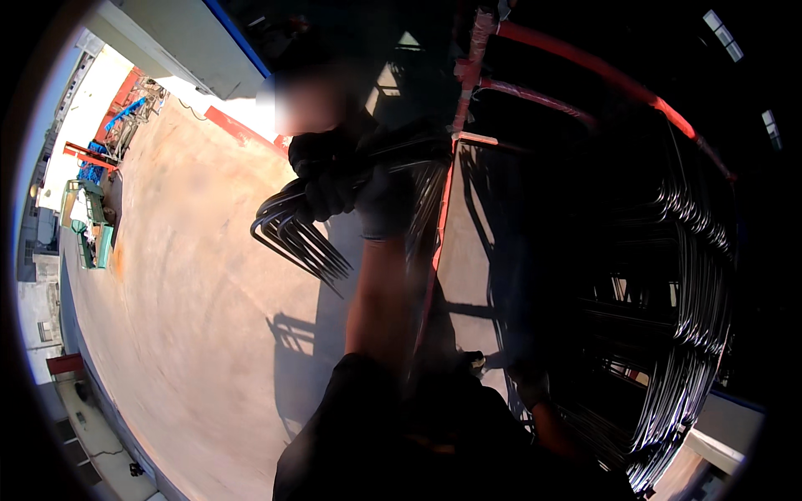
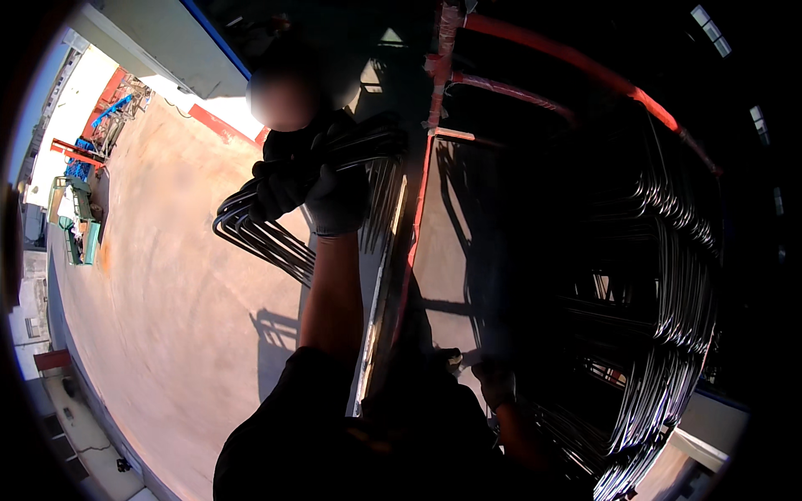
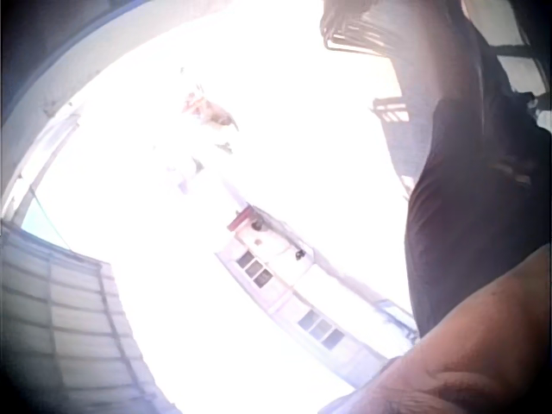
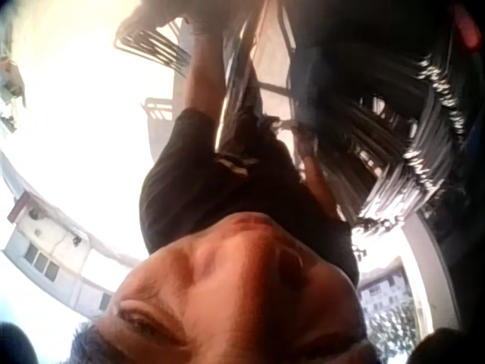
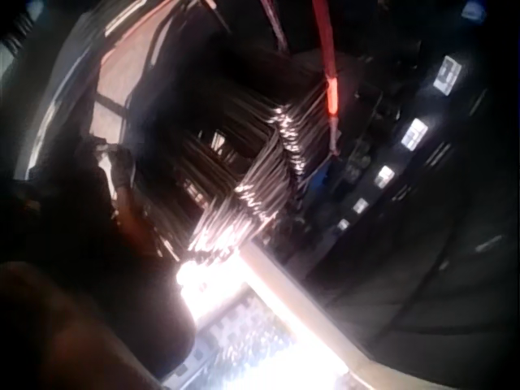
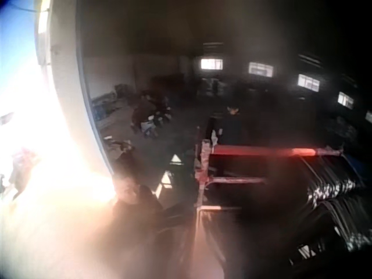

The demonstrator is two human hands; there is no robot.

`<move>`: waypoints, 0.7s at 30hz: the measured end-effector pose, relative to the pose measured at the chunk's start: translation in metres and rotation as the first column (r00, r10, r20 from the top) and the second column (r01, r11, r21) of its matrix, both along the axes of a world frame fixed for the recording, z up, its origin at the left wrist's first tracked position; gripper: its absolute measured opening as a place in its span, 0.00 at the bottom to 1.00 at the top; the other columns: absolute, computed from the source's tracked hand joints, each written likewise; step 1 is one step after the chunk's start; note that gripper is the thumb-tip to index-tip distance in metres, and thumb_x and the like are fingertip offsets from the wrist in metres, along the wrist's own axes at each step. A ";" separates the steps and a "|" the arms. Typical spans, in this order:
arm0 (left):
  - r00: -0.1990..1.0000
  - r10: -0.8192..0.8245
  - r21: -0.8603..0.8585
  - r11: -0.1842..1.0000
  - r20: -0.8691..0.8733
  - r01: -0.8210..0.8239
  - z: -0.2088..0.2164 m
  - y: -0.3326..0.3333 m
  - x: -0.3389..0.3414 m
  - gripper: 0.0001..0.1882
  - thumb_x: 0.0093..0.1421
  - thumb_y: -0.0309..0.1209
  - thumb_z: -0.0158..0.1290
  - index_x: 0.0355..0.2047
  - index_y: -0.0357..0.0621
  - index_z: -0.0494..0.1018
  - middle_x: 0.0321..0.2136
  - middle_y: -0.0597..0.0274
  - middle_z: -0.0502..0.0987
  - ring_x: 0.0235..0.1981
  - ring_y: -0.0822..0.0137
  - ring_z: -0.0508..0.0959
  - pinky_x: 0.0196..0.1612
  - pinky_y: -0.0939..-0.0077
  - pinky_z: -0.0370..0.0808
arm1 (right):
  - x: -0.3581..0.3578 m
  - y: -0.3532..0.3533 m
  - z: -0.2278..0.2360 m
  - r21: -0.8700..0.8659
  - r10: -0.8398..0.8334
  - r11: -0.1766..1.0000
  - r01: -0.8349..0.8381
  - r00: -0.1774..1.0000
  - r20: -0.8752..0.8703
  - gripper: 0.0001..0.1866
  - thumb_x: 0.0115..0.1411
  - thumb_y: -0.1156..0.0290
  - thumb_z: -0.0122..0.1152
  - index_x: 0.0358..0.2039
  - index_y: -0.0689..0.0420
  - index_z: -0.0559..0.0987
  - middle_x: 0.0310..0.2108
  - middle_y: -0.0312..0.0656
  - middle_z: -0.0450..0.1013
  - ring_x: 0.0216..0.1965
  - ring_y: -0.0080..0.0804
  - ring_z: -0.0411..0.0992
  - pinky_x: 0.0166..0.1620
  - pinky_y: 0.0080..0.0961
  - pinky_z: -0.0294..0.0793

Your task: The person repeatedly picks up bundles of black metal frames from a red rack and stacks them onto a growing pile. The person wears gloves and works in a warehouse setting with another person visible in the background.

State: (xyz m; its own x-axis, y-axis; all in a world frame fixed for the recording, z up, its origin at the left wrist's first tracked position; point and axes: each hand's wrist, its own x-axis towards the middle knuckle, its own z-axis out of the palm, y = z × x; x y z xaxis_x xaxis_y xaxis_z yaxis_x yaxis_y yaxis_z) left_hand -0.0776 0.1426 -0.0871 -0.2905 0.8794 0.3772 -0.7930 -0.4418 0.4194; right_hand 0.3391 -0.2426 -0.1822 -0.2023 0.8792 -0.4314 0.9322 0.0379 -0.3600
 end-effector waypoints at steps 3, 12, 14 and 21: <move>1.000 0.001 0.146 0.989 0.018 -0.003 0.023 -0.022 0.003 0.32 0.64 0.33 0.60 0.67 0.42 0.69 0.65 0.55 0.73 0.68 0.52 0.70 0.76 0.51 0.59 | -0.012 -0.009 0.011 -0.170 -0.426 0.904 0.393 0.866 -0.263 0.14 0.71 0.58 0.61 0.49 0.52 0.86 0.49 0.45 0.83 0.50 0.46 0.81 0.50 0.43 0.81; 0.980 0.001 -0.178 0.983 0.197 0.035 0.079 -0.173 0.021 0.28 0.54 0.27 0.57 0.58 0.37 0.75 0.54 0.53 0.81 0.61 0.54 0.78 0.77 0.47 0.60 | -0.061 0.036 0.095 -0.274 -0.456 0.881 0.386 0.537 -0.710 0.21 0.75 0.58 0.57 0.59 0.58 0.77 0.50 0.41 0.78 0.47 0.36 0.79 0.54 0.35 0.78; 0.974 -0.172 -0.077 0.980 0.145 0.184 0.111 -0.201 0.041 0.28 0.54 0.28 0.56 0.58 0.38 0.77 0.51 0.53 0.82 0.62 0.50 0.77 0.77 0.40 0.56 | -0.089 0.051 0.135 -0.697 -0.778 0.604 0.387 0.097 -0.620 0.29 0.75 0.48 0.57 0.67 0.55 0.72 0.50 0.37 0.78 0.49 0.33 0.78 0.58 0.37 0.78; 0.915 -0.365 -0.414 0.870 -0.171 0.269 0.150 -0.327 0.121 0.18 0.74 0.30 0.45 0.61 0.42 0.71 0.59 0.51 0.74 0.66 0.48 0.69 0.74 0.45 0.63 | -0.097 0.017 0.146 -0.887 -0.803 0.373 -0.274 -0.574 -0.160 0.53 0.61 0.17 0.41 0.70 0.48 0.67 0.68 0.51 0.63 0.69 0.63 0.59 0.64 0.72 0.66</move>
